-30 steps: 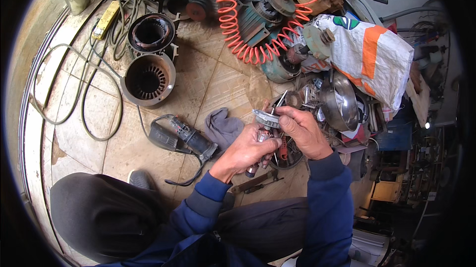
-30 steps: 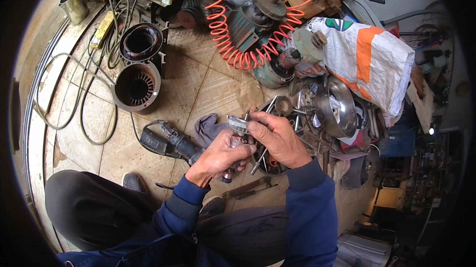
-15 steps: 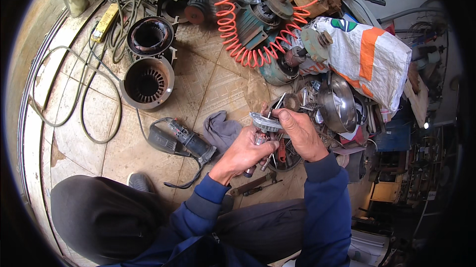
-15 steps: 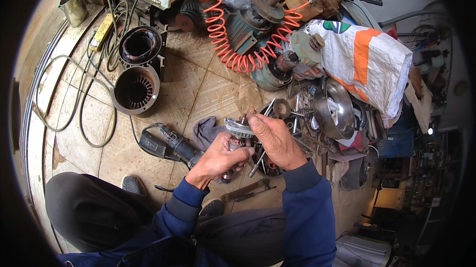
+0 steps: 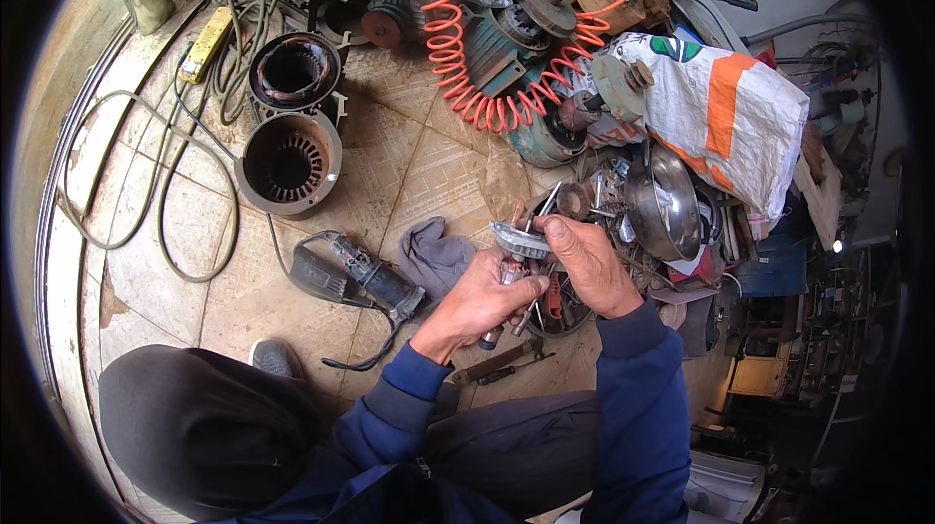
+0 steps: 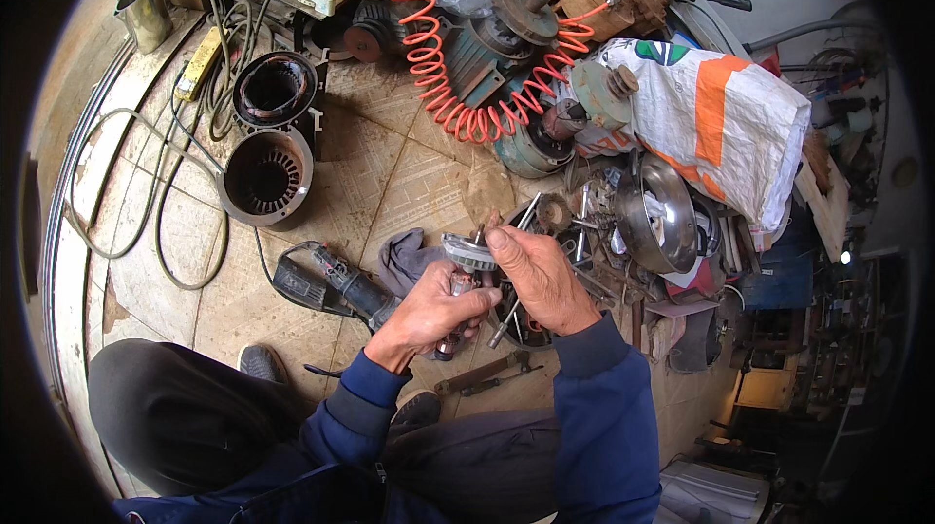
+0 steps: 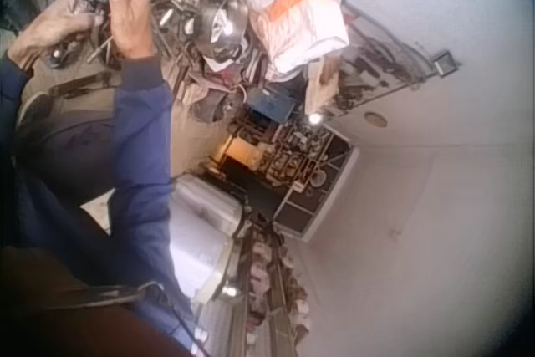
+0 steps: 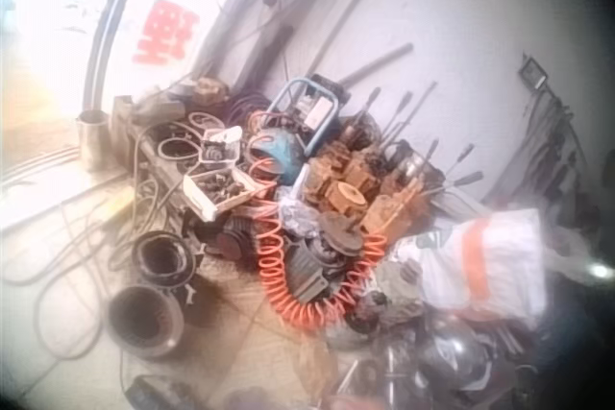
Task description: The person is sitting on the floor in a workshop, disassembling and inspecting a mechanical part. They use a screwdriver to remove screws and separate components, then examine the internal parts.
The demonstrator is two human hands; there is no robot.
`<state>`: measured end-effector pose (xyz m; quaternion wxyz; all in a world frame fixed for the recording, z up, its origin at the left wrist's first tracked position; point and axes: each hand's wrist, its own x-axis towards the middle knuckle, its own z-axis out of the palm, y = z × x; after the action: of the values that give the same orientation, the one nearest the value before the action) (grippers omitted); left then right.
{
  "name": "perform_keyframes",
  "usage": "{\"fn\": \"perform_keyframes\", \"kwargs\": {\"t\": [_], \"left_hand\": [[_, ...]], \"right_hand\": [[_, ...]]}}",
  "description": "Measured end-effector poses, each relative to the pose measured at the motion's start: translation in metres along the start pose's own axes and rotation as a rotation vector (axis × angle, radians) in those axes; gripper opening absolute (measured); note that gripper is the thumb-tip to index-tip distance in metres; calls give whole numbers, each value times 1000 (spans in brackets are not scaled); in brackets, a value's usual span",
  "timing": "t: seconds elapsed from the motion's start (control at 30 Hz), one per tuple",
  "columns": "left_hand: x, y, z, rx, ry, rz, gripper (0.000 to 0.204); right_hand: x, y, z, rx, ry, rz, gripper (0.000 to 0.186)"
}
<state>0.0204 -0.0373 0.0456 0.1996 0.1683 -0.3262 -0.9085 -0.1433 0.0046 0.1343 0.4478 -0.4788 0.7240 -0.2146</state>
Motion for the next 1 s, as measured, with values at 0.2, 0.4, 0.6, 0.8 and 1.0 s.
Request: {"fn": "perform_keyframes", "kwargs": {"t": [0.2, 0.4, 0.6, 0.8, 1.0], "left_hand": [[1, 1, -3, 125, 5, 127, 11], [4, -9, -9, 108, 36, 232, 28], [5, -20, -16, 181, 33, 234, 30], [7, -25, -19, 169, 18, 249, 31], [7, -27, -22, 142, -1, 274, 31]], "right_hand": [[-1, -14, 8, 65, 91, -123, 65], [-5, -20, 7, 95, 43, -117, 64], [-6, -18, 11, 72, 69, -141, 62], [-6, -17, 11, 51, 71, -154, 64], [-6, -17, 12, 40, 71, -153, 65]]}}
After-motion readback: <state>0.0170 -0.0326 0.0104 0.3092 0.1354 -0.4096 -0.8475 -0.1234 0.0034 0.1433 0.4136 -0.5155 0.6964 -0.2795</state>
